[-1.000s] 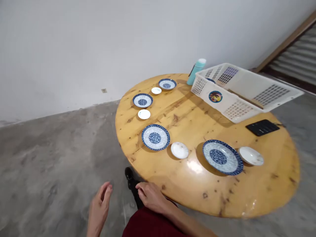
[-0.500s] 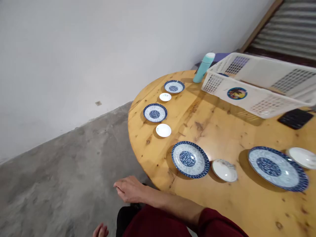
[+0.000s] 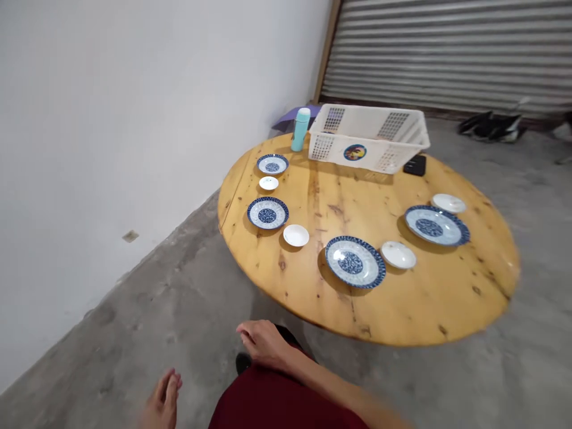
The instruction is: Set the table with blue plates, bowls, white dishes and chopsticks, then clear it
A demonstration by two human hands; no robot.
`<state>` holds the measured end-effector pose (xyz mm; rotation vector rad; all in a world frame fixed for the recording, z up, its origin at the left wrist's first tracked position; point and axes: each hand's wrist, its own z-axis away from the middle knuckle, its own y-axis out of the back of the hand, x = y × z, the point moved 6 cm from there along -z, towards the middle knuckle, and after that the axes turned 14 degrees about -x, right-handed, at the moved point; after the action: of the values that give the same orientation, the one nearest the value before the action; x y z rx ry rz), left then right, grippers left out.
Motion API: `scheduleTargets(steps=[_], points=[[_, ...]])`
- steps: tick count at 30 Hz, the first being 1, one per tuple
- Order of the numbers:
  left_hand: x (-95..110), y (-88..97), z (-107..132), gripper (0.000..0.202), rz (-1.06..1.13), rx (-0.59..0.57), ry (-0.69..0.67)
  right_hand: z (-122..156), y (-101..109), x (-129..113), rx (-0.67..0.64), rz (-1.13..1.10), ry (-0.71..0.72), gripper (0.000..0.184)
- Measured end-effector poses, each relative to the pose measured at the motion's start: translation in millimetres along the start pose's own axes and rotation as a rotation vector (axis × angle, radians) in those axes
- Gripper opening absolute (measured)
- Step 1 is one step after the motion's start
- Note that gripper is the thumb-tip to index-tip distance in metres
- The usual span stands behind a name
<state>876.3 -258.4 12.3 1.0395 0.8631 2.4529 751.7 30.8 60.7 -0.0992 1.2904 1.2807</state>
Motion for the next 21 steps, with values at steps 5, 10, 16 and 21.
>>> scheduleTargets(steps=[5, 10, 16, 21], points=[[74.8, 35.2, -82.6, 0.066, 0.014, -0.151, -0.146, -21.6, 3.1, -9.9, 0.082, -0.036, -0.062, 0.037], [143.4, 10.8, -135.4, 0.057, 0.024, -0.224, -0.319, -59.7, 36.2, 9.8, 0.163, -0.076, -0.132, 0.037], [205.8, -23.3, -167.9, 0.047, 0.029, -0.372, -0.409, -112.5, 97.4, 29.7, 0.283, -0.169, -0.124, 0.036], [263.9, -18.2, -205.8, 0.045, 0.068, -0.464, -0.422, -129.6, 130.7, 44.3, 0.349, -0.217, -0.152, 0.033]])
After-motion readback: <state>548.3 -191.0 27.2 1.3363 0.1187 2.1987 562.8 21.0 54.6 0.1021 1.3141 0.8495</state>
